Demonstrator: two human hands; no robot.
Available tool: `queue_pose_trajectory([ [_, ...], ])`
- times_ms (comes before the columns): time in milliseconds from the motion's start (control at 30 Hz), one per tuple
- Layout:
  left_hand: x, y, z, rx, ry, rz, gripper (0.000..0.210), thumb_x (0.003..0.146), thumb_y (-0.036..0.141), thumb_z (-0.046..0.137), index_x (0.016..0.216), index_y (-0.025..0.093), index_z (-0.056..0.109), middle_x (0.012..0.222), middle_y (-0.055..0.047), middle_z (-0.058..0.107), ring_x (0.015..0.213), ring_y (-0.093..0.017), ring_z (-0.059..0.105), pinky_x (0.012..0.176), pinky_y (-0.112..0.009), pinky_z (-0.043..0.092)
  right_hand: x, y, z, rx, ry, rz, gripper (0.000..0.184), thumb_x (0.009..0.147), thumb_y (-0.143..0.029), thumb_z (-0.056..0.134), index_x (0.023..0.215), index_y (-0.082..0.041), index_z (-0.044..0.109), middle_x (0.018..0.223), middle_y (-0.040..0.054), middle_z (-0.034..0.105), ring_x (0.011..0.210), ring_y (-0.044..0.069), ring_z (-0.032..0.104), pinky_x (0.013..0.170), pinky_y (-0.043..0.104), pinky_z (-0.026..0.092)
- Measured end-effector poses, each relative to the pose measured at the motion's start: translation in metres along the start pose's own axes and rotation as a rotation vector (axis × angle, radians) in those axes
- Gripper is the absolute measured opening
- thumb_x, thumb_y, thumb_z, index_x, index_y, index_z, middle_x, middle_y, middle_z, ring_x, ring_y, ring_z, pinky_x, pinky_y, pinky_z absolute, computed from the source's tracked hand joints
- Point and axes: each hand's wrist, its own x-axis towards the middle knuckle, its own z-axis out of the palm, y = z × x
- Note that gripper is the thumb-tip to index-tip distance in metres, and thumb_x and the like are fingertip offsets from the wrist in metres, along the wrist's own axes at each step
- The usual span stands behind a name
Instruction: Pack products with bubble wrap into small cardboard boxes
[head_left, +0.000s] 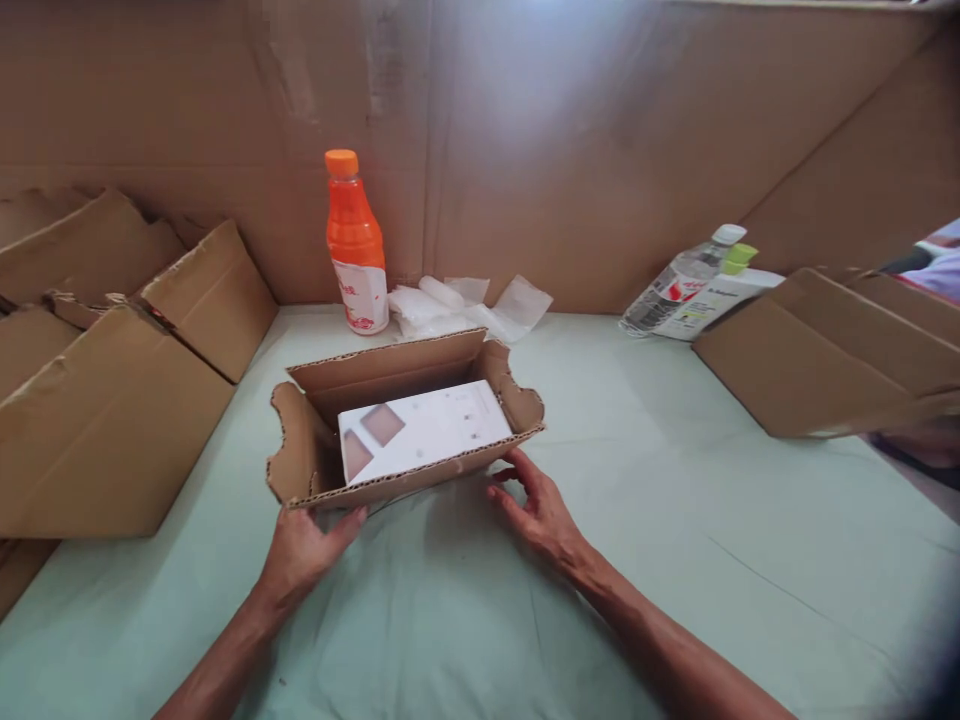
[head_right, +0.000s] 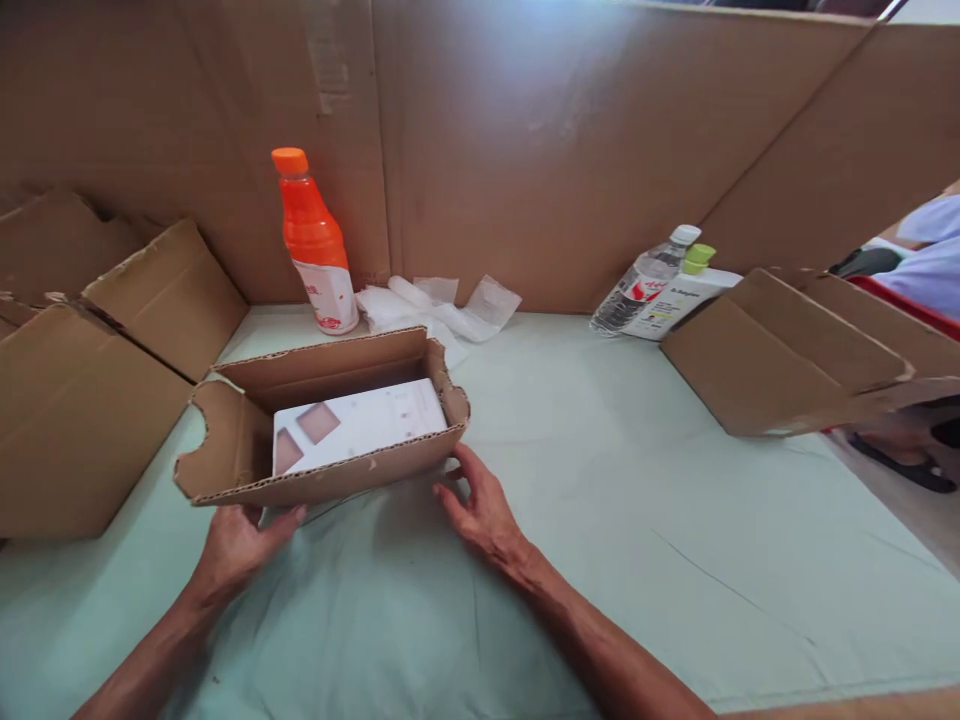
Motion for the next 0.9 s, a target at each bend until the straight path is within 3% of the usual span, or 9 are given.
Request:
queue_pose_trajectory([
  [200,0.013,0.000,0.037,-0.088,0.110,-0.053,0.067,0.057,0.064,0.082,0.103,0.018,0.067,0.104,-0.015,0.075,0.103,-0.037,0.071,0.094,-0.055,0.058,0.021,0.012,-0.041,-0.076,-0.042,-0.061,0.046,0.087,-0.028,0.054,0.131,-0.021,0.065,0.122,0.0101,0.073,0.095,0.024,0.072,0.073,0.034,0.060],
  [267,0.011,-0.007,0.042,-0.066,0.115,-0.076,0.066,0.057,0.065,0.083,0.102,0.019,0.068,0.102,-0.015,0.075,0.102,-0.039,0.071,0.094,-0.057,0.058,0.051,0.019,-0.059,-0.175,0.003,-0.111,0.036,0.090,-0.027,0.054,0.121,-0.022,0.072,0.120,0.0092,0.075,0.108,0.026,0.071,0.089,0.041,0.060],
  [400,0.008,-0.014,0.044,-0.059,0.091,-0.015,0.055,0.064,0.061,0.080,0.102,0.023,0.071,0.103,-0.012,0.076,0.110,-0.039,0.070,0.099,-0.057,0.057,0.140,0.038,-0.079,-0.393,0.155,-0.073,0.027,0.085,-0.017,0.060,0.105,-0.020,0.077,0.141,0.0120,0.065,0.134,0.031,0.058,0.118,0.052,0.042],
  [467,0.008,-0.016,0.044,-0.046,0.113,0.019,0.053,0.065,0.058,0.081,0.105,0.025,0.072,0.104,-0.010,0.076,0.115,-0.039,0.069,0.101,-0.056,0.057,0.184,0.047,-0.077,-0.413,0.173,-0.042,0.028,0.079,-0.013,0.064,0.103,-0.018,0.078,0.149,0.0139,0.059,0.141,0.036,0.051,0.119,0.058,0.038],
  [567,0.008,-0.019,0.042,0.005,0.114,0.029,0.054,0.067,0.057,0.082,0.109,0.024,0.072,0.109,-0.011,0.076,0.120,-0.041,0.066,0.106,-0.058,0.053,0.222,0.058,-0.077,-0.401,0.219,-0.011,0.035,0.076,-0.012,0.062,0.109,-0.015,0.076,0.138,0.0170,0.066,0.134,0.037,0.057,0.112,0.061,0.044],
  [633,0.008,-0.021,0.042,0.028,0.089,0.030,0.053,0.070,0.058,0.080,0.109,0.024,0.072,0.113,-0.013,0.075,0.123,-0.042,0.064,0.110,-0.061,0.048,0.219,0.063,-0.087,-0.398,0.290,-0.018,0.037,0.080,-0.013,0.057,0.113,-0.014,0.073,0.134,0.0165,0.069,0.131,0.034,0.059,0.113,0.058,0.044],
  [700,0.008,-0.022,0.042,0.012,0.059,0.027,0.052,0.072,0.059,0.078,0.109,0.023,0.072,0.115,-0.014,0.075,0.125,-0.042,0.063,0.112,-0.062,0.046,0.192,0.066,-0.108,-0.397,0.367,-0.048,0.036,0.084,-0.016,0.053,0.115,-0.017,0.072,0.134,0.0132,0.069,0.132,0.030,0.059,0.117,0.055,0.041],
  [833,0.009,-0.016,0.042,-0.021,0.078,0.005,0.056,0.068,0.060,0.080,0.108,0.022,0.071,0.108,-0.013,0.075,0.118,-0.042,0.066,0.108,-0.062,0.049,0.098,0.061,-0.154,-0.405,0.372,-0.184,0.018,0.088,-0.027,0.057,0.093,-0.025,0.075,0.118,0.0066,0.076,0.129,0.030,0.063,0.115,0.055,0.044],
  [900,0.009,-0.014,0.041,-0.023,0.103,-0.019,0.058,0.064,0.060,0.082,0.105,0.022,0.071,0.104,-0.013,0.076,0.113,-0.042,0.068,0.105,-0.062,0.051,0.050,0.051,-0.162,-0.407,0.414,-0.171,0.016,0.090,-0.032,0.060,0.089,-0.026,0.075,0.123,0.0067,0.074,0.128,0.031,0.063,0.113,0.056,0.046],
])
